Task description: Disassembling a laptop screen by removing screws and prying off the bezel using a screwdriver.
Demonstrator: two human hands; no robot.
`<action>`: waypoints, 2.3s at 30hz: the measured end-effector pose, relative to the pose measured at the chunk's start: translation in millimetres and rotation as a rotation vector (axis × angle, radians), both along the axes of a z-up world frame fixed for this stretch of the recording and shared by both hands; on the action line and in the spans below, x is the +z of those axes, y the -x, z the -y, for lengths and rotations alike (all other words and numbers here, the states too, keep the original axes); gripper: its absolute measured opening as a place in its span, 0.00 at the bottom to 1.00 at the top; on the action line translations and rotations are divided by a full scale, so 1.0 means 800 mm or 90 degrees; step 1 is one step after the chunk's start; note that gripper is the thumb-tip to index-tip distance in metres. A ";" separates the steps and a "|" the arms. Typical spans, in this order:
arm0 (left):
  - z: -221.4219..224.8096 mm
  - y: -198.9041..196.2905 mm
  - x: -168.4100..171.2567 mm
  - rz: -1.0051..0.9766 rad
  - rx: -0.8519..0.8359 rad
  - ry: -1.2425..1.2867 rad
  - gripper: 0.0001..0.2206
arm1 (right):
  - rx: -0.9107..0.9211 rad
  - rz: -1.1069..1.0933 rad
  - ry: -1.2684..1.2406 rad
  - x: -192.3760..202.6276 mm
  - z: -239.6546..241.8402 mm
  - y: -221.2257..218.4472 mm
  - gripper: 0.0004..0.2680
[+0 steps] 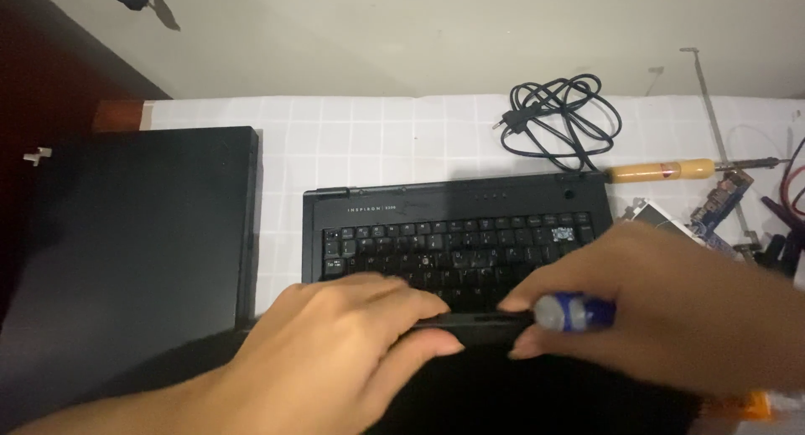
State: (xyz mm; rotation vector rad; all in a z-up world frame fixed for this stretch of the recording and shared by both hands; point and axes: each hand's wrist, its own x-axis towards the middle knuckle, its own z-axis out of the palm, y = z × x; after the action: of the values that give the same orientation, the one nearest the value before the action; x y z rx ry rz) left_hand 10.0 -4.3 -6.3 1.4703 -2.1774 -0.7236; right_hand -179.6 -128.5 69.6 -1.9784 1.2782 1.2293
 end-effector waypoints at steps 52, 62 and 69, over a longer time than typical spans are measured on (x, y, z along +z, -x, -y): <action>0.051 0.077 -0.110 0.120 -0.263 0.190 0.38 | -0.699 1.087 0.179 -0.184 0.096 0.293 0.26; 0.109 0.168 -0.096 0.077 -0.328 0.250 0.24 | -0.533 1.046 0.190 -0.174 0.079 0.287 0.20; 0.158 0.239 -0.080 0.040 -0.466 0.239 0.10 | -0.572 1.065 0.099 -0.179 0.082 0.300 0.16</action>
State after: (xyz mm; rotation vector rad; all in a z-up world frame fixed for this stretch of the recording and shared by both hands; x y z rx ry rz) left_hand -181.6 -130.5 -70.4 0.5002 -2.7216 -0.4333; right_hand -419.5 -194.4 -73.3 -1.3390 0.9439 -0.8822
